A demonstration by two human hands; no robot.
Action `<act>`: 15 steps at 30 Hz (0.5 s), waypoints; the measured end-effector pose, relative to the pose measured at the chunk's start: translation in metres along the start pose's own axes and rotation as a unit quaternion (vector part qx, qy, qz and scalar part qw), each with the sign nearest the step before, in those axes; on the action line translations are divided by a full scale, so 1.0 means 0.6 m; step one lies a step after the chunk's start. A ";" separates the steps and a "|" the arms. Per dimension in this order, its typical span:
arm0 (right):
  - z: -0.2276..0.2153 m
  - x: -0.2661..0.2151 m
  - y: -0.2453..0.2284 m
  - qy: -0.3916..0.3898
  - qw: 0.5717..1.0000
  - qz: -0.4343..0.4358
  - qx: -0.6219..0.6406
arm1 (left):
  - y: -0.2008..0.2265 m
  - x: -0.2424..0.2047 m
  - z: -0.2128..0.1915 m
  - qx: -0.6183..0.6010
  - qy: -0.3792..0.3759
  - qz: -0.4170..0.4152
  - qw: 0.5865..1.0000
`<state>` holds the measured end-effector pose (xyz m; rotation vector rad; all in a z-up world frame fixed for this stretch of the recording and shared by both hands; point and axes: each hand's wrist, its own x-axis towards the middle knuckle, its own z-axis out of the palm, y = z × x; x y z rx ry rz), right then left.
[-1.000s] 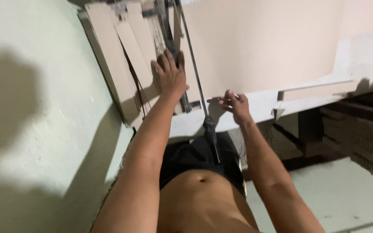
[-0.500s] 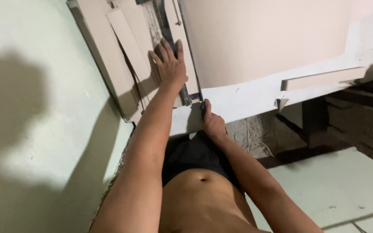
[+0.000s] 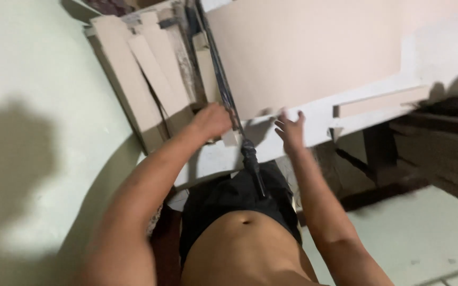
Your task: The person uses a manual paper cutter to trim a large sheet of paper. They repeatedly position the paper against the guide, pull down the cutting arm to slice the sheet, and then remove the cut pieces.
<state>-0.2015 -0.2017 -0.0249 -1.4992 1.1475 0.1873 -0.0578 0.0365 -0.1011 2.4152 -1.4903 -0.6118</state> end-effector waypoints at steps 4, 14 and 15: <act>-0.026 0.072 0.019 -0.042 0.934 0.138 0.328 | -0.006 -0.096 -0.120 0.111 -0.072 0.078 0.988; 0.006 0.011 0.079 -0.001 0.955 0.095 0.283 | 0.003 -0.070 -0.251 0.083 -0.019 -0.129 0.988; 0.015 0.020 0.069 0.000 0.955 0.097 0.282 | 0.005 -0.049 -0.251 0.081 -0.021 -0.129 0.988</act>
